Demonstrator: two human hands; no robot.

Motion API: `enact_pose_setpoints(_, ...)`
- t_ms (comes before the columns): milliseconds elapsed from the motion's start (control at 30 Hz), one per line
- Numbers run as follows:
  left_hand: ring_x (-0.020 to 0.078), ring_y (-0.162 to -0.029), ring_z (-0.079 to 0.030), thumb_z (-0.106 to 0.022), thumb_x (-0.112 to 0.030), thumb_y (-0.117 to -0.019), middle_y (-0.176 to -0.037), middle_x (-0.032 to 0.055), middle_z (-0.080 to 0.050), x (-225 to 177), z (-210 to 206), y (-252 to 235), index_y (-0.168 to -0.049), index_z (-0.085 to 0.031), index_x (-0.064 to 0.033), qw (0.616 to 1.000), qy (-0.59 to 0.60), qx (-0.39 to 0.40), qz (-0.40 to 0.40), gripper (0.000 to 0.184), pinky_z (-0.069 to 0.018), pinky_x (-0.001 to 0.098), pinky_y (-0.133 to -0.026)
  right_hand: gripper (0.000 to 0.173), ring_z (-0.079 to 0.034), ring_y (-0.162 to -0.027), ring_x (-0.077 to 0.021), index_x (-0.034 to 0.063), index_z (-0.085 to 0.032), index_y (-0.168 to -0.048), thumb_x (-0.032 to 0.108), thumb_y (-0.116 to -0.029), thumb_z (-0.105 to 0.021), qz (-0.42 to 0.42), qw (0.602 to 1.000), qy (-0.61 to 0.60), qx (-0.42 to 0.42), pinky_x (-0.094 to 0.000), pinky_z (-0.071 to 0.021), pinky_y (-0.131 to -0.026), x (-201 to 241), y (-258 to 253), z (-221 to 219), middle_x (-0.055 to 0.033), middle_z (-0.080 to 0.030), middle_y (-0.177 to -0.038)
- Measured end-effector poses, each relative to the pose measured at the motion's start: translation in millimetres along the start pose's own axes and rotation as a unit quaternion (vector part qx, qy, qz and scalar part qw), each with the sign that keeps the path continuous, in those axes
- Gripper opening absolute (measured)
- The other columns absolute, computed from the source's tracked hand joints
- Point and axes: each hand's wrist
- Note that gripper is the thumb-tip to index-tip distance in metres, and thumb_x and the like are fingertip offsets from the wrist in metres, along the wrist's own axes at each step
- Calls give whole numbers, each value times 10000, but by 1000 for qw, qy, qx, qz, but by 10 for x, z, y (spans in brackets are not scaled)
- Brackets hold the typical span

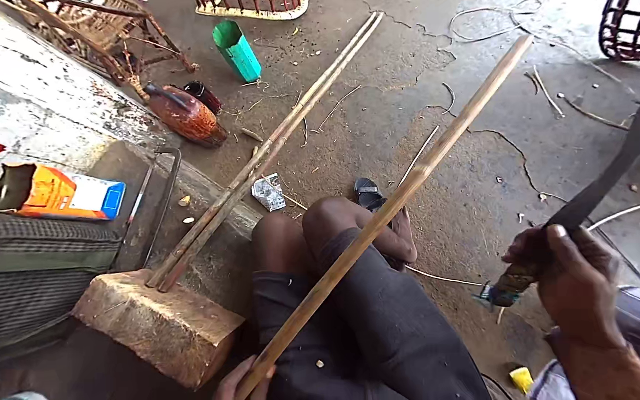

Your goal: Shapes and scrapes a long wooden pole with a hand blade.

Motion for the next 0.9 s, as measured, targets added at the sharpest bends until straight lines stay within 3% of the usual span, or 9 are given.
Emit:
enact_pose_setpoints(133,208,-908,-742,-750,-301,-916,-995,164,-758,-1068,-375,-377,-1063,-759,17,994,40,50,-83,351,-603,323,-837,280,-704,-663,-122,148,-734,-1023,388,-1041,-591,64,980,-5,188,-295,-622,-601,199,472,-446,-19,-734,-813)
enact_pose_setpoints(267,250,-810,-736,-661,-266,-968,-936,188,-743,-1123,-564,-276,-1054,-709,65,997,47,60,-18,345,-608,397,-753,304,-685,-712,-79,22,-684,-1016,286,-1077,-547,66,949,16,308,-263,-610,-648,169,600,-490,-34,-701,-835)
enact_pose_setpoints(367,199,-770,-721,-568,-349,-1030,-927,188,-731,-922,-522,-259,-1102,-683,90,996,50,76,-14,459,-612,357,-731,304,-656,-613,-74,76,-703,-1004,336,-1061,-556,10,959,105,262,-260,-588,-560,94,457,-172,-1,-698,-776)
enact_pose_setpoints(467,96,-663,-681,-702,-550,-895,-827,112,-741,-788,-557,-234,-1033,-729,17,995,65,61,-50,584,-578,275,-615,256,-637,-560,-90,110,-702,-969,283,-1041,-527,-55,990,71,105,-243,-569,-522,151,158,-14,-9,-697,-739)
enact_pose_setpoints(533,58,-690,-698,-709,-521,-895,-817,75,-756,-804,-600,-264,-993,-757,-27,991,83,74,-68,506,-580,230,-644,276,-634,-537,-70,149,-670,-954,292,-1066,-461,-52,997,31,50,-224,-566,-498,163,1,-50,17,-688,-716)
enact_pose_setpoints(633,97,-734,-722,-665,-488,-941,-841,100,-767,-882,-565,-284,-1014,-782,-5,986,96,124,-62,502,-593,266,-700,278,-605,-518,-109,67,-658,-931,284,-1046,-528,10,975,97,198,-287,-552,-483,15,160,-309,-27,-634,-666)
enact_pose_setpoints(700,118,-720,-720,-635,-479,-966,-828,119,-760,-847,-571,-318,-1013,-779,14,985,92,125,-75,516,-591,275,-693,273,-588,-537,-50,55,-659,-869,251,-1030,-558,87,927,172,322,-236,-518,-509,-89,240,-446,12,-617,-644)
enact_pose_setpoints(833,78,-702,-711,-592,-523,-979,-791,91,-754,-732,-651,-299,-972,-787,0,987,94,82,-100,558,-585,226,-677,251,-577,-528,-53,99,-672,-911,285,-1039,-562,66,963,150,215,-234,-525,-494,-72,22,-410,36,-628,-671)
enact_pose_setpoints(900,84,-690,-705,-561,-542,-993,-779,94,-747,-712,-635,-311,-970,-784,-4,986,95,97,-100,584,-583,240,-660,191,-588,-511,-71,86,-652,-875,202,-992,-556,116,949,194,219,-269,-539,-470,-54,139,-545,26,-623,-652)
Point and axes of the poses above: each hand's wrist, its own y-axis away from the middle knuckle, its own z-axis out of the back of the hand, x = y × z
